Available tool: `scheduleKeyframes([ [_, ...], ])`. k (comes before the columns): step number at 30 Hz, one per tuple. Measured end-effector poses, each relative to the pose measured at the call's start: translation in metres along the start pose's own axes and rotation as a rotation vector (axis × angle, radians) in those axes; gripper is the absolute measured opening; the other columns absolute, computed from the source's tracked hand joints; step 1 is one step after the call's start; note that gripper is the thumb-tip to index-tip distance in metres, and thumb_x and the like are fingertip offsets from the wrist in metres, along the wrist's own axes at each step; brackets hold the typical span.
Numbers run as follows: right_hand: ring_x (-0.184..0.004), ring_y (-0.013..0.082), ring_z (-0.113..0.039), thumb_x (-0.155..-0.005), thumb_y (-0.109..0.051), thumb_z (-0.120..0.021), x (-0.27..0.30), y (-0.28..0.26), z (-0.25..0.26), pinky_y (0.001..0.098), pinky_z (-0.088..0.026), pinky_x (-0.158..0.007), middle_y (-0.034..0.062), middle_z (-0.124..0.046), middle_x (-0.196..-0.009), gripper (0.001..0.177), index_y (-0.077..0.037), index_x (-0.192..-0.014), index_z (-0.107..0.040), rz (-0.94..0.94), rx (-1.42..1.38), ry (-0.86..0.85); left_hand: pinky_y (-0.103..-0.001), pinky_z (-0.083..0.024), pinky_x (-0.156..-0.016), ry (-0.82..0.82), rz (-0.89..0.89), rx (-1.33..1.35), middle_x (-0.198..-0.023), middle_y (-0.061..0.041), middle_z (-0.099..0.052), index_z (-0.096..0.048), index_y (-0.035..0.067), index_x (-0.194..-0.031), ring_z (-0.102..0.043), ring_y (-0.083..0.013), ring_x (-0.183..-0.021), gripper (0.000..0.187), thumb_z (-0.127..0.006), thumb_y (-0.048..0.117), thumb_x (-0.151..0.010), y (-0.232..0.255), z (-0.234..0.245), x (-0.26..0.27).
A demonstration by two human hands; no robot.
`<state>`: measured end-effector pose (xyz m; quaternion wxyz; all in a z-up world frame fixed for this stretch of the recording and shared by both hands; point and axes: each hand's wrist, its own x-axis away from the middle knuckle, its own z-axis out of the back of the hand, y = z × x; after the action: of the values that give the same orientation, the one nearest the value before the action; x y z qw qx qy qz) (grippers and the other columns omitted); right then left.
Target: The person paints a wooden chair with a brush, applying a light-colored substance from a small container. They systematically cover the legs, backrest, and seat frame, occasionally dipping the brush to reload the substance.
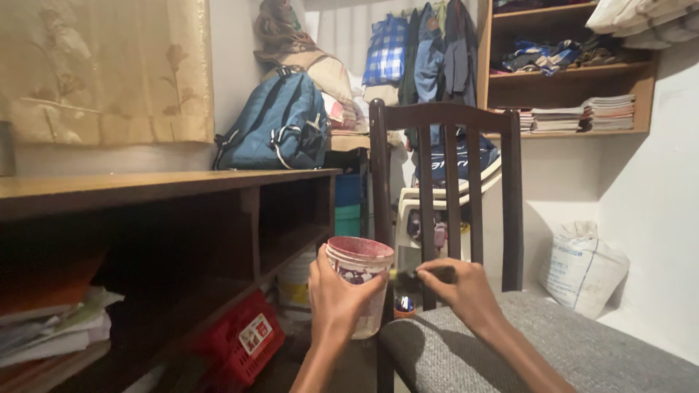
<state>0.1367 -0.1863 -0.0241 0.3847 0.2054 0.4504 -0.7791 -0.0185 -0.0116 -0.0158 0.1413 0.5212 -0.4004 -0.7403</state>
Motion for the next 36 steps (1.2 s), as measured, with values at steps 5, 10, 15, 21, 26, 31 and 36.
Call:
scheduleKeyframes([
  [5, -0.073, 0.0146, -0.079, -0.087, -0.023, -0.073, 0.004, 0.012, -0.005, 0.0268, -0.065, -0.067, 0.0065, -0.083, -0.094, 0.021, -0.013, -0.103, -0.081, 0.094, 0.068, -0.152, -0.045, -0.049, -0.102, -0.028, 0.129, -0.002, -0.132, -0.018, -0.055, -0.042, 0.006, -0.143, -0.057, -0.0366, -0.125, 0.107, -0.092, 0.040, -0.055, -0.001, -0.006, 0.008],
  [10, -0.073, 0.0158, -0.079, -0.089, -0.023, -0.070, 0.002, 0.003, 0.001, 0.0286, -0.063, -0.065, 0.0067, -0.080, -0.102, 0.025, -0.017, -0.111, -0.079, 0.235, 0.024, 0.127, -0.045, -0.049, -0.103, -0.022, 0.065, -0.012, -0.132, -0.020, -0.055, -0.042, 0.003, -0.143, -0.058, -0.0362, -0.124, 0.109, -0.093, 0.040, -0.055, -0.012, -0.005, 0.007],
  [15, -0.067, 0.0171, -0.078, -0.087, -0.022, -0.070, 0.004, -0.005, 0.003, 0.0298, -0.060, -0.056, 0.0057, -0.081, -0.097, 0.027, -0.019, -0.113, -0.079, 0.002, -0.023, 0.092, -0.046, -0.050, -0.102, -0.032, 0.082, -0.033, -0.131, -0.020, -0.055, -0.040, 0.003, -0.145, -0.057, -0.0363, -0.124, 0.111, -0.093, 0.040, -0.054, -0.016, -0.002, 0.008],
  [21, -0.066, 0.0124, -0.076, -0.084, -0.019, -0.074, 0.004, 0.017, -0.008, 0.0273, -0.061, -0.063, 0.0051, -0.082, -0.092, 0.019, -0.014, -0.102, -0.080, 0.129, 0.073, -0.176, -0.047, -0.050, -0.103, -0.046, 0.132, -0.079, -0.132, -0.019, -0.054, -0.040, 0.004, -0.144, -0.056, -0.0376, -0.125, 0.112, -0.094, 0.041, -0.054, -0.017, -0.001, 0.011],
  [26, -0.067, 0.0151, -0.075, -0.087, -0.022, -0.073, 0.002, 0.023, -0.019, 0.0256, -0.061, -0.063, 0.0051, -0.082, -0.093, 0.022, -0.017, -0.107, -0.079, 0.143, 0.244, -0.349, -0.047, -0.050, -0.103, -0.056, 0.139, -0.076, -0.131, -0.019, -0.053, -0.041, 0.005, -0.143, -0.056, -0.0375, -0.125, 0.109, -0.093, 0.040, -0.054, -0.018, -0.002, 0.012],
  [31, -0.074, 0.0137, -0.078, -0.086, -0.018, -0.071, -0.001, 0.021, -0.009, 0.0269, -0.061, -0.065, 0.0055, -0.082, -0.099, 0.022, -0.016, -0.106, -0.080, 0.254, 0.113, -0.069, -0.047, -0.049, -0.104, -0.060, 0.127, -0.081, -0.132, -0.019, -0.054, -0.041, 0.006, -0.144, -0.055, -0.0372, -0.126, 0.108, -0.093, 0.038, -0.054, -0.021, -0.003, 0.013],
  [36, -0.076, 0.0144, -0.078, -0.086, -0.015, -0.073, 0.001, 0.013, -0.002, 0.0266, -0.065, -0.068, 0.0069, -0.081, -0.099, 0.020, -0.014, -0.105, -0.079, 0.290, 0.087, 0.106, -0.047, -0.047, -0.105, -0.063, 0.126, -0.078, -0.131, -0.018, -0.055, -0.042, 0.006, -0.143, -0.055, -0.0366, -0.126, 0.107, -0.093, 0.040, -0.054, -0.026, -0.004, 0.014],
])
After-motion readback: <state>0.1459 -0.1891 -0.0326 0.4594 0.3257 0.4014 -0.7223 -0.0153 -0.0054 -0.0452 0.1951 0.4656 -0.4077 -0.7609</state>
